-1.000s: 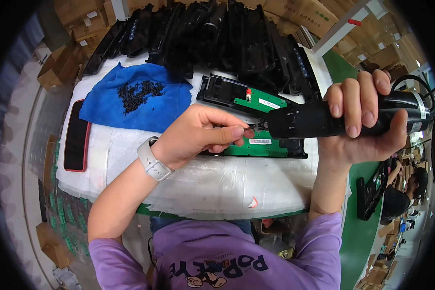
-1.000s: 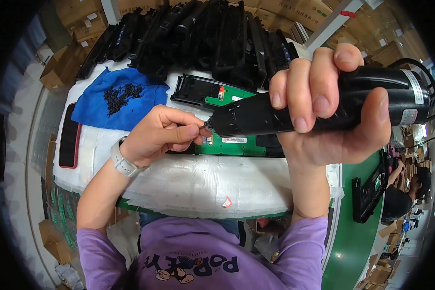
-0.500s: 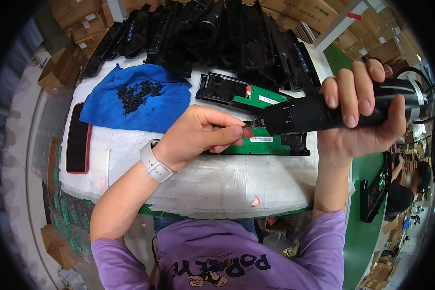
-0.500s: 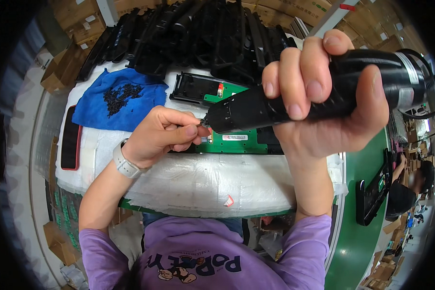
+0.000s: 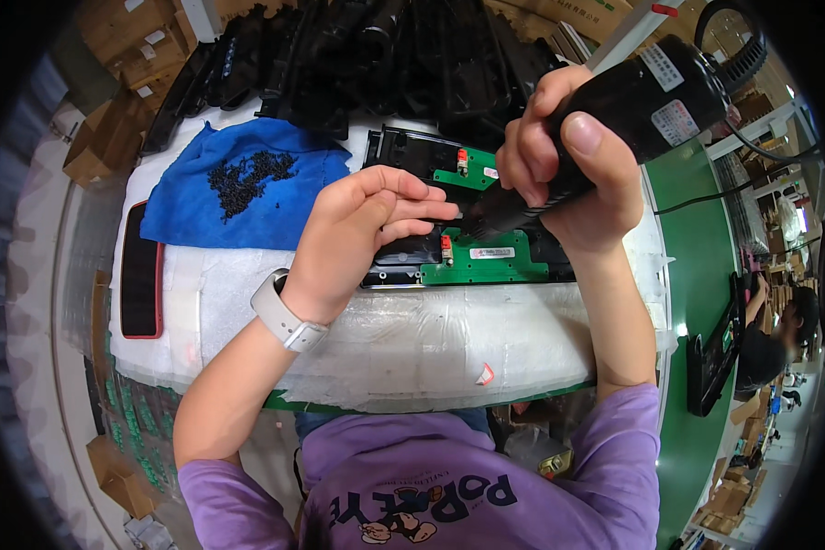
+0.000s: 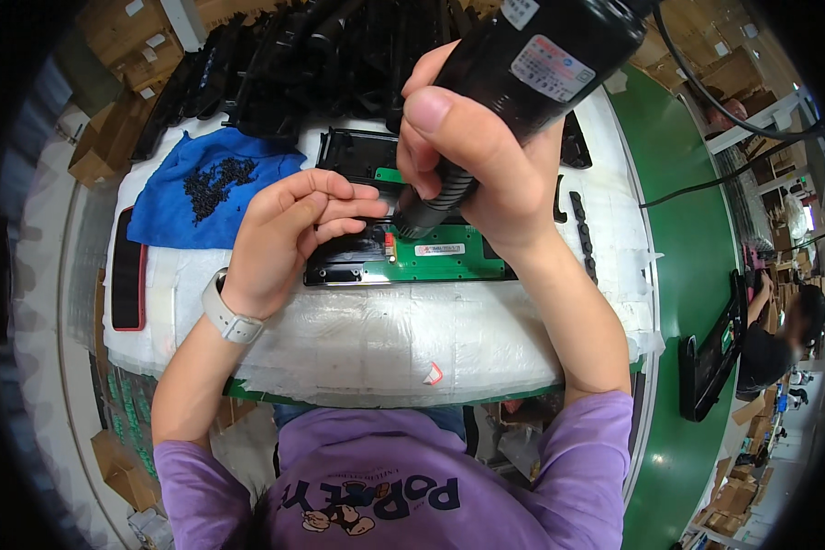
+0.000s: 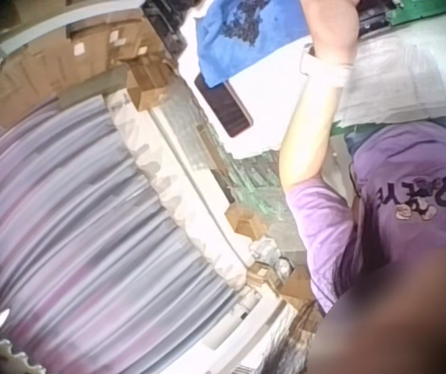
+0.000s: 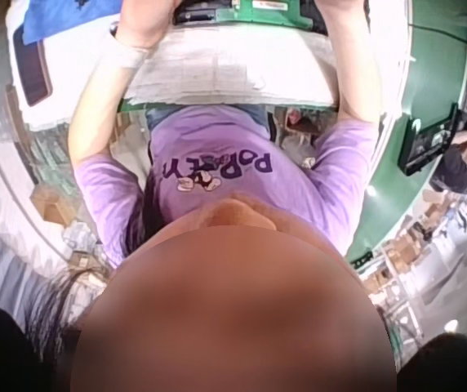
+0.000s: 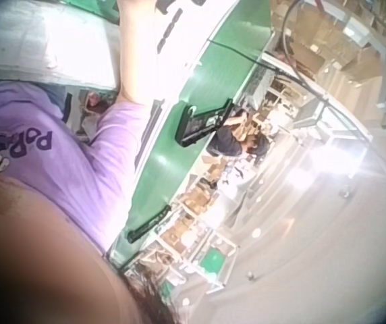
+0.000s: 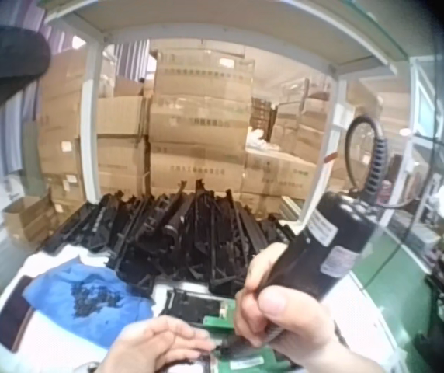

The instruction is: Assembling components into electronic cartridges using an electric screwdriver.

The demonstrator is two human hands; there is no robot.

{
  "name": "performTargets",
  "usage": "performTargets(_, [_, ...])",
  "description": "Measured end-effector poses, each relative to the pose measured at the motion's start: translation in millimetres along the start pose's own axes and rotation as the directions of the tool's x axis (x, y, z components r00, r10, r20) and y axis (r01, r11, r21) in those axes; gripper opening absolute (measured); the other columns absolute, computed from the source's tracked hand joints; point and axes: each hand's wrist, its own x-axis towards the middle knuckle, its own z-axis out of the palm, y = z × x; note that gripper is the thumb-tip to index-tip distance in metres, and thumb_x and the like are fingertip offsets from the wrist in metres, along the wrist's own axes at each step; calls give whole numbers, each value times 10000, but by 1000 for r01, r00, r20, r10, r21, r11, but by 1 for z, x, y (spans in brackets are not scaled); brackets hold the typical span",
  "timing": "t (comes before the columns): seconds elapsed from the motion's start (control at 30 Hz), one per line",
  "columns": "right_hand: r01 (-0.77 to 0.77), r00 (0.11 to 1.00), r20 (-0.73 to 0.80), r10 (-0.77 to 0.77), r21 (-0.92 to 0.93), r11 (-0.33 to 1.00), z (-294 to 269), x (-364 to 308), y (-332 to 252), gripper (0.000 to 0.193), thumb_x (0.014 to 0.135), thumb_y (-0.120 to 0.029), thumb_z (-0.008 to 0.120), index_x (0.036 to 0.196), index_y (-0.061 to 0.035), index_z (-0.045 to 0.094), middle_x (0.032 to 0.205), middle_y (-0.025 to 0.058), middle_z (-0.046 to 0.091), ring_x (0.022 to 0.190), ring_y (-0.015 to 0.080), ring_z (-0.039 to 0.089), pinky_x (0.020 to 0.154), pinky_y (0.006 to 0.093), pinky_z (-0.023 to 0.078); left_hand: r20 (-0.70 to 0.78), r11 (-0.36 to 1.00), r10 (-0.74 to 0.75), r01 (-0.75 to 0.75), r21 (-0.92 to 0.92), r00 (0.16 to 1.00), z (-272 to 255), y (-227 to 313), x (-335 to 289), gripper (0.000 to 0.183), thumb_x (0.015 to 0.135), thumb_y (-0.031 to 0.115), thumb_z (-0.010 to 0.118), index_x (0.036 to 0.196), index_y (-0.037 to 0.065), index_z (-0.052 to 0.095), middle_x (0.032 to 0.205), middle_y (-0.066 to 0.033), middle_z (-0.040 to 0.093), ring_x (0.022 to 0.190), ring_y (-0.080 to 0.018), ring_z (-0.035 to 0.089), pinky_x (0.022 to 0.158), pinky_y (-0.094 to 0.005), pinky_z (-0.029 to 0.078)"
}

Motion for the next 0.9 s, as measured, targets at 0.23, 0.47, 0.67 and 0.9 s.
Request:
performTargets(0.23, [-38, 999, -6, 38, 0, 999, 4, 0, 1, 243, 787, -233, 502, 891, -22, 442, 542, 28, 404, 402, 115, 394, 419, 252, 348, -9, 998, -40, 40, 47, 999, -1, -1, 1, 180, 951, 149, 349, 975, 14, 466, 843, -147, 625, 684, -179, 628, 565, -205, 473])
performTargets(0.47, [-39, 999, -2, 39, -2, 999, 16, 2, 2, 227, 761, -201, 545, 810, -19, 418, 513, 36, 384, 385, 115, 358, 361, 237, 287, -2, 978, -153, 152, 143, 988, 2, -7, 1, 184, 940, 191, 369, 916, 55, 491, 506, 49, 350, 429, -40, 260, 397, -183, 198])
performTargets(0.67, [-16, 1000, -18, 15, -61, 998, 18, -2, 0, 234, 757, -207, 559, 787, -23, 418, 497, 37, 395, 375, 117, 365, 369, 236, 301, -23, 978, -190, 191, 86, 982, 2, -10, 3, 89, 884, 104, 454, 910, 30, 495, 563, 11, 455, 451, -44, 318, 421, -190, 260])
performTargets(0.9, [149, 989, -52, -140, 419, 896, -7, 2, -17, 295, 841, -277, 468, 951, -7, 511, 560, 18, 434, 405, 131, 405, 438, 279, 367, 48, 986, -115, 108, 124, 992, 0, 1, 1, 111, 852, 121, 585, 869, 31, 522, 717, -91, 628, 465, -40, 409, 422, -165, 307])
